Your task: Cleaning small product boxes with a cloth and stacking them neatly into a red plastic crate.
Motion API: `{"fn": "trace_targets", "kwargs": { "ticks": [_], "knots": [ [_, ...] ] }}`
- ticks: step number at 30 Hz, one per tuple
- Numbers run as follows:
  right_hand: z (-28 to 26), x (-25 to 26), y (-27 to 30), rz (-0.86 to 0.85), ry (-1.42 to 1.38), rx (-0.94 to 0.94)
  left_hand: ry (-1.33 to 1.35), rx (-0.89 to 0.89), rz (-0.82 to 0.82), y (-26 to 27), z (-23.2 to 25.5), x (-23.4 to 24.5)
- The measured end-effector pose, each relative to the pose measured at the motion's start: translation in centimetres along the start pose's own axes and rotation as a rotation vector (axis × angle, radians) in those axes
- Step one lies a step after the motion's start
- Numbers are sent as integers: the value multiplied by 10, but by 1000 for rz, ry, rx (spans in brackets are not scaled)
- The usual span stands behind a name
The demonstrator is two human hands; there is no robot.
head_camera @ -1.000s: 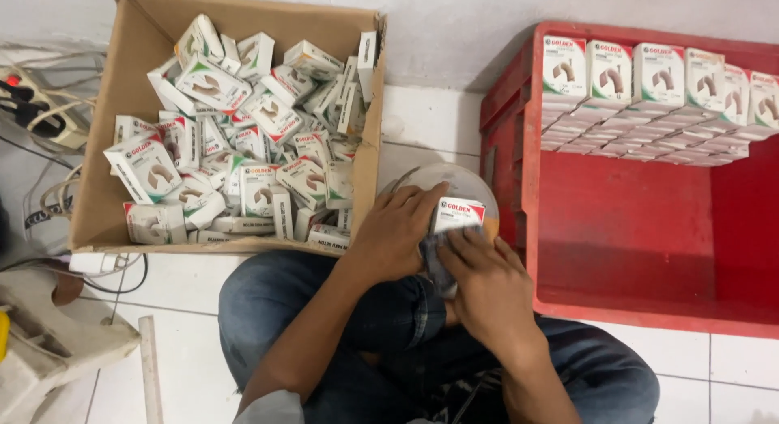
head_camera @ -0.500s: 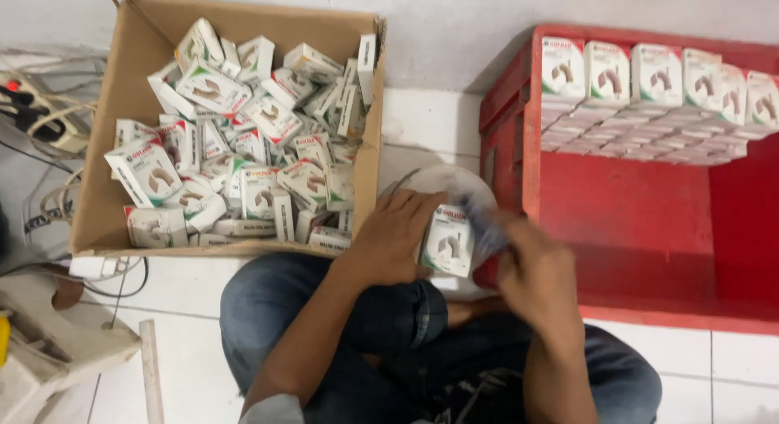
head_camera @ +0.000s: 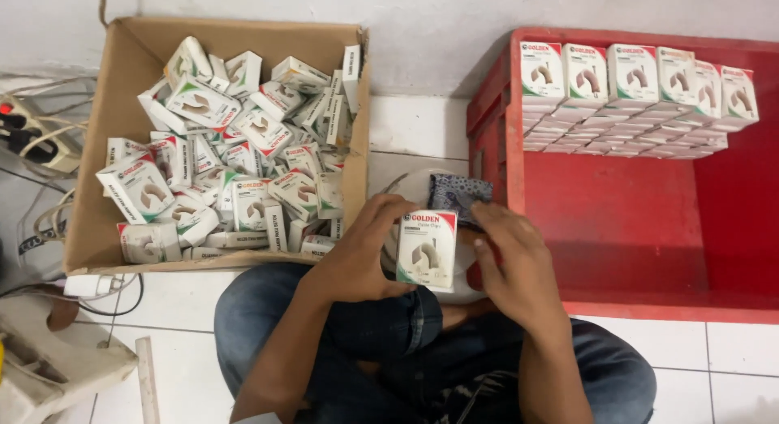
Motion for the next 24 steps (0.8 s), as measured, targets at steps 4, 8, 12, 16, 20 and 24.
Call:
{"fn": "trace_targets", "kwargs": {
  "ticks": [4, 8, 12, 16, 20, 24],
  "knots": [
    [-4, 21, 20, -85, -195, -234, -62, -57, 36, -15, 16, -26],
    [25, 35, 36, 58, -460, -552, -88, -167, 208, -40, 38, -53],
    [78, 61, 53, 357, -720, -579, -62, -219, 207, -82, 55, -93],
    [145, 118, 67, 548, -558, -725, -12, -214, 174, -143, 73, -147],
    [251, 173, 76, 697, -427, -794, -270, -66, -257, -212, 62, -231],
    [351, 215, 65, 736, -96, -1061, -673, 29, -572, -255, 17, -305]
  ]
}}
Point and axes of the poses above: each hand's wrist, its own y-axis away from the middle knuckle, its own x-axis out of the back of the hand, z = x × y, the point moved 6 cm from there along -y, towards the middle knuckle, and after that the axes turned 1 degree about -y, right-handed, at the moved point
